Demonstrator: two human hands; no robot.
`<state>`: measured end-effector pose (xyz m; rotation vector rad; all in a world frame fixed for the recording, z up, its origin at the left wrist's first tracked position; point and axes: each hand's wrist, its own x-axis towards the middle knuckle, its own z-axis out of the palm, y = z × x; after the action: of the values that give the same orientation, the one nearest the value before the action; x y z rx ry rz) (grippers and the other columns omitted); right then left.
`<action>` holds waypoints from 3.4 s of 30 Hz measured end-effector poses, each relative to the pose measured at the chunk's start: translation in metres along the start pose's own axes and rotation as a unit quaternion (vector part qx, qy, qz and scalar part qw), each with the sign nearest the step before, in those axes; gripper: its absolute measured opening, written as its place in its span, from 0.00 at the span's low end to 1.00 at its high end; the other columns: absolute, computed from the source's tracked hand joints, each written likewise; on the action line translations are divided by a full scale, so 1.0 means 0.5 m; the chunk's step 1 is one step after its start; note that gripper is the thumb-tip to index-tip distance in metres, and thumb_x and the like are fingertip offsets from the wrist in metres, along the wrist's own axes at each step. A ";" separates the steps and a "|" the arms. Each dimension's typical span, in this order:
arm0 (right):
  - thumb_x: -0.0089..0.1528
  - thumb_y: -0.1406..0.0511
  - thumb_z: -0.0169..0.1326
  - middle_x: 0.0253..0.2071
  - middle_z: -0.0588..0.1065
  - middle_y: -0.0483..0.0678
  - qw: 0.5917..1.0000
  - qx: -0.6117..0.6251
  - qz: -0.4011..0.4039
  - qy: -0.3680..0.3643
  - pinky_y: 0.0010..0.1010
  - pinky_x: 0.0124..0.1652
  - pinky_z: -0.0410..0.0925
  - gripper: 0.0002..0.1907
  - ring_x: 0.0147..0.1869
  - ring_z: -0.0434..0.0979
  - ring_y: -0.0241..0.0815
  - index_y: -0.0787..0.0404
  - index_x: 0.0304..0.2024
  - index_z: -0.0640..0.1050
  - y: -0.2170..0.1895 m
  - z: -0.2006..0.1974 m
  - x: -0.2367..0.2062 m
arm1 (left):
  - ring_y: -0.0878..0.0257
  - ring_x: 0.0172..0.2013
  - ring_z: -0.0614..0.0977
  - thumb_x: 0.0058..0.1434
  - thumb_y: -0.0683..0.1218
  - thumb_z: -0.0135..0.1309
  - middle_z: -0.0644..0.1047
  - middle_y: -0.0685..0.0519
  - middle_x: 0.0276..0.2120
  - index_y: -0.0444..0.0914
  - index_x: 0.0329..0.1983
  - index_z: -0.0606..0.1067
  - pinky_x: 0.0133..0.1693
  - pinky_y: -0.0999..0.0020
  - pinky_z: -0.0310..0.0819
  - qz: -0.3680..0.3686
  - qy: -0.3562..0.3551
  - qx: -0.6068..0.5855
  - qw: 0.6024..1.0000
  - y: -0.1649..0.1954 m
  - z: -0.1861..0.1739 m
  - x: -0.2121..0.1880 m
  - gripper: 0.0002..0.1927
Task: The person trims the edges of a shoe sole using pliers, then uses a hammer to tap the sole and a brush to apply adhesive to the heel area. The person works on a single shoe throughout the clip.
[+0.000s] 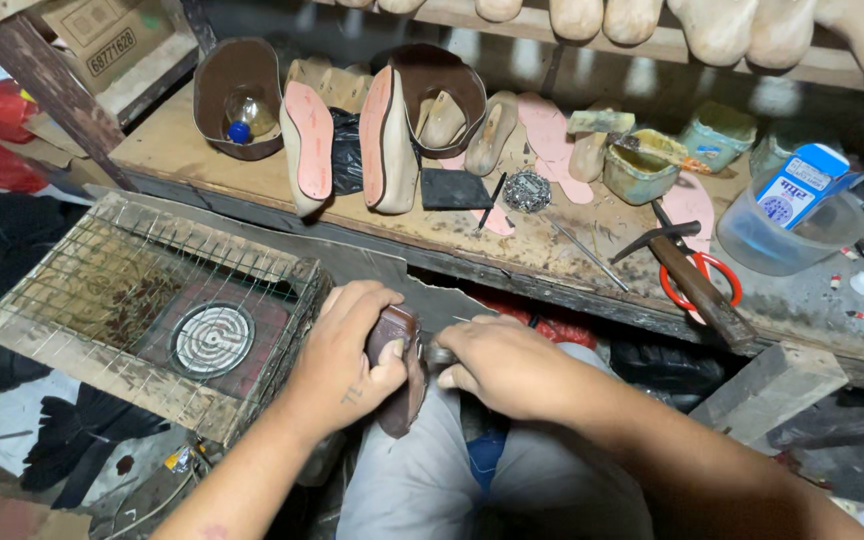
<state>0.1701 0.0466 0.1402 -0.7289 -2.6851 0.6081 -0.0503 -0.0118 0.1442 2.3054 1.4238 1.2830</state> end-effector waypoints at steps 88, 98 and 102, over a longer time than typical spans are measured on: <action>0.57 0.64 0.52 0.35 0.77 0.55 0.956 -0.290 0.046 -0.006 0.42 0.39 0.70 0.10 0.42 0.78 0.54 0.65 0.36 0.74 -0.023 0.005 0.036 | 0.39 0.53 0.72 0.52 0.42 0.54 0.71 0.38 0.51 0.32 0.54 0.67 0.58 0.51 0.66 -0.069 0.069 0.019 0.995 -0.011 0.065 -0.007 0.25; 0.59 0.65 0.51 0.34 0.79 0.57 0.969 -0.174 0.064 -0.164 0.47 0.38 0.73 0.07 0.40 0.81 0.57 0.63 0.35 0.77 -0.012 -0.072 0.032 | 0.38 0.51 0.71 0.49 0.43 0.56 0.70 0.36 0.51 0.31 0.55 0.66 0.56 0.48 0.64 -0.031 0.071 0.041 0.996 0.025 0.081 -0.026 0.28; 0.58 0.67 0.50 0.33 0.79 0.58 0.953 -0.256 0.071 -0.145 0.44 0.35 0.74 0.08 0.37 0.82 0.56 0.67 0.37 0.75 -0.040 -0.039 0.012 | 0.41 0.53 0.72 0.53 0.42 0.55 0.71 0.38 0.51 0.32 0.55 0.67 0.58 0.50 0.66 -0.048 0.072 -0.036 0.996 0.022 0.072 -0.028 0.25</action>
<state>0.1644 0.0404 0.1676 -1.0380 -3.1250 0.0312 -0.0194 -0.0181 0.1190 2.1112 1.4850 1.4713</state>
